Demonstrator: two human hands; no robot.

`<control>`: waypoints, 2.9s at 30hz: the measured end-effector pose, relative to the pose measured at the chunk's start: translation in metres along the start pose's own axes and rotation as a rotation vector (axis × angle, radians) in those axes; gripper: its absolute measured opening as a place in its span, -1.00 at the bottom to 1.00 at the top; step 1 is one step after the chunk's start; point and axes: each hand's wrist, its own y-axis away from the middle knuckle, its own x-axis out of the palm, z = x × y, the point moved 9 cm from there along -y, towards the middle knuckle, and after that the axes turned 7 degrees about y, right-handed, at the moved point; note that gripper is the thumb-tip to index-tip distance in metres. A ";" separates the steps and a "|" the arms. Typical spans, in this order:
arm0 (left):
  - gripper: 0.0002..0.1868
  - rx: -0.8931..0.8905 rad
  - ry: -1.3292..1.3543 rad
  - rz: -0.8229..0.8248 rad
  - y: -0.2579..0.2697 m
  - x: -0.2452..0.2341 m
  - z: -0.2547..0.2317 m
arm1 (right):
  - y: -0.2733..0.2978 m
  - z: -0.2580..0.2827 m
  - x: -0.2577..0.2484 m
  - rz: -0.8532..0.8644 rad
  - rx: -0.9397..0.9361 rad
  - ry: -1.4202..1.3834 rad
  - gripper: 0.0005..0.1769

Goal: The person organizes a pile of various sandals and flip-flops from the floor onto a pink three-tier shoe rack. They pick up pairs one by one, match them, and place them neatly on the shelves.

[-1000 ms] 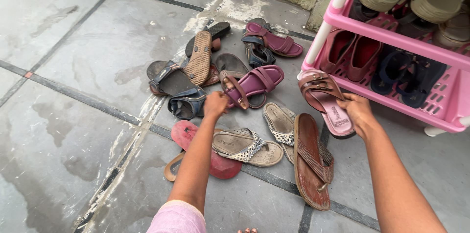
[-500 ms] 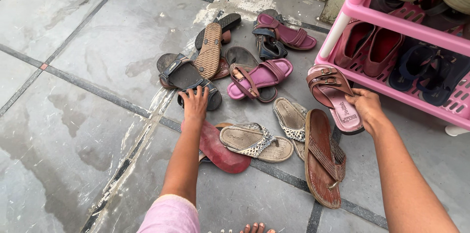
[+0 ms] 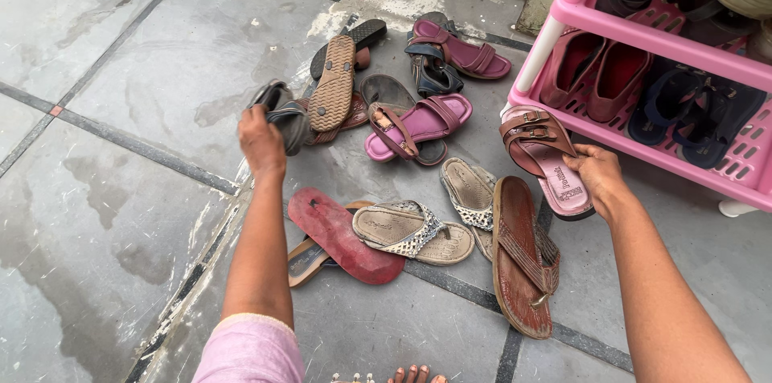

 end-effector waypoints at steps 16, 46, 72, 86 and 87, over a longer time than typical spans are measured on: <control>-0.38 -0.091 -0.582 0.801 0.063 0.101 0.044 | -0.008 -0.003 -0.003 -0.026 -0.013 -0.033 -0.48; 0.61 0.014 -0.224 0.910 0.100 0.189 -0.164 | -0.014 -0.025 -0.014 -0.050 0.004 -0.028 -0.40; -0.59 0.535 -0.029 0.651 0.111 0.195 -0.165 | 0.001 -0.010 -0.012 -0.057 0.031 0.031 -0.42; -0.44 0.059 -0.303 0.178 0.042 0.139 -0.077 | -0.041 -0.044 0.020 -0.010 0.017 0.039 -0.44; -0.34 0.150 -0.401 0.091 0.038 0.130 -0.081 | -0.043 -0.047 0.023 -0.003 0.021 0.039 -0.44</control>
